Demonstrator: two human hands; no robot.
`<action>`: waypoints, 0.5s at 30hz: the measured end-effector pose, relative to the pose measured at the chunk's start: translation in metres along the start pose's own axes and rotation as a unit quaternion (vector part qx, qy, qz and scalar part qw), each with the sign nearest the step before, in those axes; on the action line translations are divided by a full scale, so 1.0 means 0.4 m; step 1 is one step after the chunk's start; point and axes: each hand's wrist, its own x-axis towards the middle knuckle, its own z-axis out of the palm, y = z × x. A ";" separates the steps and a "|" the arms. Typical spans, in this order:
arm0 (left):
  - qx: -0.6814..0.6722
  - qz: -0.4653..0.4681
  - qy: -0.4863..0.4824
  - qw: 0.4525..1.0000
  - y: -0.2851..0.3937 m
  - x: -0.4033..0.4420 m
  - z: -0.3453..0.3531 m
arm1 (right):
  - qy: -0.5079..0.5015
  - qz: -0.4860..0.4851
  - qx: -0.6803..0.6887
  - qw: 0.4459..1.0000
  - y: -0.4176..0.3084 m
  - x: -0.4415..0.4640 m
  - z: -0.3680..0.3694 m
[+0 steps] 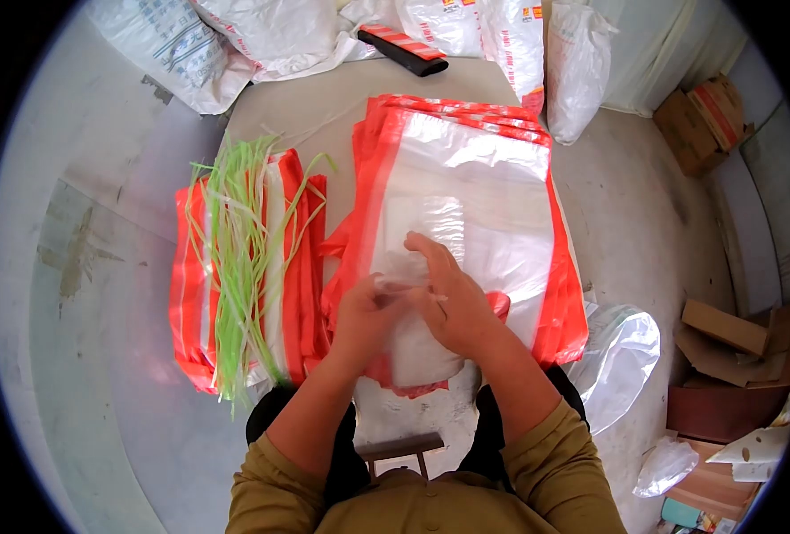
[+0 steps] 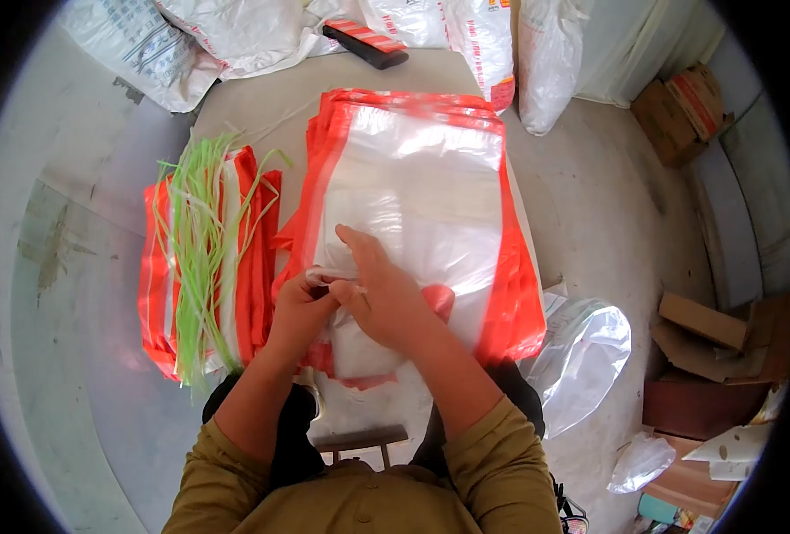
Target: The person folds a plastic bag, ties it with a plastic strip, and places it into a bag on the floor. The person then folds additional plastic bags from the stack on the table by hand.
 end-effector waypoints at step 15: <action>-0.074 -0.058 0.048 0.994 0.019 -0.004 0.013 | -0.016 -0.078 -0.267 0.960 -0.028 -0.010 -0.038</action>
